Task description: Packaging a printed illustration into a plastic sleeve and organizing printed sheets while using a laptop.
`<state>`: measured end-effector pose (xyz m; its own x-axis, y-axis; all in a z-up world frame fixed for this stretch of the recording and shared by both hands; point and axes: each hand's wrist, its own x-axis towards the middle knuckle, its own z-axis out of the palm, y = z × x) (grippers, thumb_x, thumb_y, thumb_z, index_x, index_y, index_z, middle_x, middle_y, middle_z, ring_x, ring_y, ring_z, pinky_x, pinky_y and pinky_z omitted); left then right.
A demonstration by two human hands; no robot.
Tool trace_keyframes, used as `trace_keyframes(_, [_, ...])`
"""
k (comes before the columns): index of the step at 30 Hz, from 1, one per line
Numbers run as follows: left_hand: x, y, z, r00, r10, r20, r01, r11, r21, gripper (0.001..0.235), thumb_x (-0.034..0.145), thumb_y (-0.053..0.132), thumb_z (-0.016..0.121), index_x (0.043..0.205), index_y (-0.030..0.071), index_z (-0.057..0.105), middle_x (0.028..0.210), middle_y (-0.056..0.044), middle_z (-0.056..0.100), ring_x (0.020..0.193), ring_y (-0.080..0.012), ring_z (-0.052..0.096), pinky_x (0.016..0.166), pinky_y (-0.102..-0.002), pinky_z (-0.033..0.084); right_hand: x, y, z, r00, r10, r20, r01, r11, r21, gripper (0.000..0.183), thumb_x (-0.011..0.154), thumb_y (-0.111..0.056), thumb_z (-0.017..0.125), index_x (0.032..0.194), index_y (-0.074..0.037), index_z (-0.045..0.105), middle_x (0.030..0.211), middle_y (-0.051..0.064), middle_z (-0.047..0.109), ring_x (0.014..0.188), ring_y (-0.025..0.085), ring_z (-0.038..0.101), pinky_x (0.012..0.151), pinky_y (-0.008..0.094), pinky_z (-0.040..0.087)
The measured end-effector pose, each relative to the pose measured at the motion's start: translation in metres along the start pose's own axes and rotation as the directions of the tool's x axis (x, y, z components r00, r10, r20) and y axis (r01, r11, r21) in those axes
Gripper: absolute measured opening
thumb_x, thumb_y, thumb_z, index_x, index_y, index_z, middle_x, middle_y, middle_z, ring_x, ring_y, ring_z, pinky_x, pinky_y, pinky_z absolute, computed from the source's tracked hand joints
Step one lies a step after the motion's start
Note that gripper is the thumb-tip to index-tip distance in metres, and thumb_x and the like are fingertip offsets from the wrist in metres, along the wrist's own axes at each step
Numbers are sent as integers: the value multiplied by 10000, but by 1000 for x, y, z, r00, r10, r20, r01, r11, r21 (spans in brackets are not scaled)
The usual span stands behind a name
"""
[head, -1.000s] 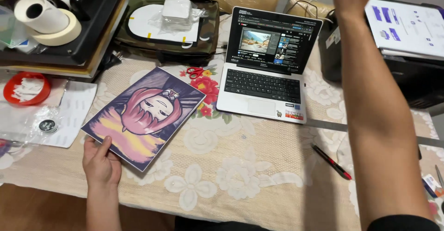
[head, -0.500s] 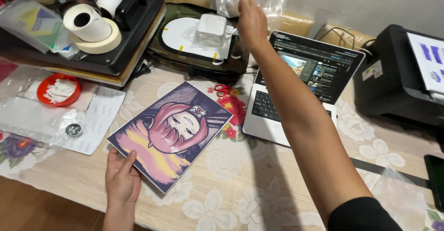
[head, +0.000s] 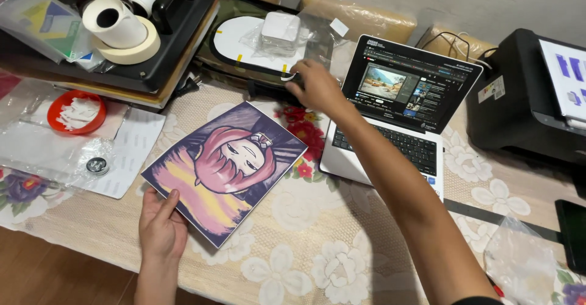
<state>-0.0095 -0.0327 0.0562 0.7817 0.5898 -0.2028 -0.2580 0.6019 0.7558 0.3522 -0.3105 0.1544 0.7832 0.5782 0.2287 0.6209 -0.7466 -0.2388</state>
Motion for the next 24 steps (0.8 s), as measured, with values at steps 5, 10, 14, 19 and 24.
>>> trace_keyframes(5, [-18, 30, 36, 996, 23, 87, -27, 999, 45, 654, 1049, 63, 568, 1692, 107, 456, 1600, -119, 631, 1470, -294, 614, 1309, -449, 508, -92, -54, -6, 877, 203, 435, -460, 617, 638, 807, 986, -656, 593, 1605, -138, 595, 1646, 125, 670, 1466, 256, 678, 1149, 374, 587])
trace_keyframes(10, [-5, 23, 27, 968, 92, 234, -89, 996, -22, 517, 1099, 109, 564, 1608, 99, 479, 1510, -177, 704, 1359, -289, 717, 1194, -442, 594, -162, -60, 7, 817, 225, 531, -537, -37, 843, 621, 1002, -477, 776, 1433, -36, 708, 1135, 138, 782, 914, 224, 781, 778, 364, 670])
trace_keyframes(14, [29, -1, -8, 935, 11, 354, -48, 994, 94, 374, 1141, 174, 599, 1498, 124, 499, 1272, -214, 794, 1080, -313, 834, 945, -470, 706, -223, -52, -5, 922, 243, 302, -292, -78, 953, 307, 1042, -223, 822, 1284, -39, 777, 833, 176, 788, 667, 191, 750, 543, 377, 659])
trace_keyframes(19, [19, -11, 33, 900, -120, 419, 43, 981, 189, 375, 1100, 85, 658, 1465, 73, 572, 1050, -152, 802, 905, -263, 846, 794, -424, 724, -306, -60, -9, 898, 352, 265, -249, -92, 964, 333, 1075, -135, 752, 1392, -49, 701, 872, 181, 809, 657, 203, 768, 546, 351, 661])
trace_keyframes(24, [63, 1, 53, 840, -272, 470, 78, 917, 391, 411, 1058, 90, 711, 1457, 60, 615, 929, -157, 804, 763, -270, 842, 676, -431, 730, -345, -69, 21, 886, 338, 318, -278, -161, 947, 348, 1099, -109, 706, 1443, -103, 656, 1008, 175, 855, 777, 217, 813, 627, 392, 706])
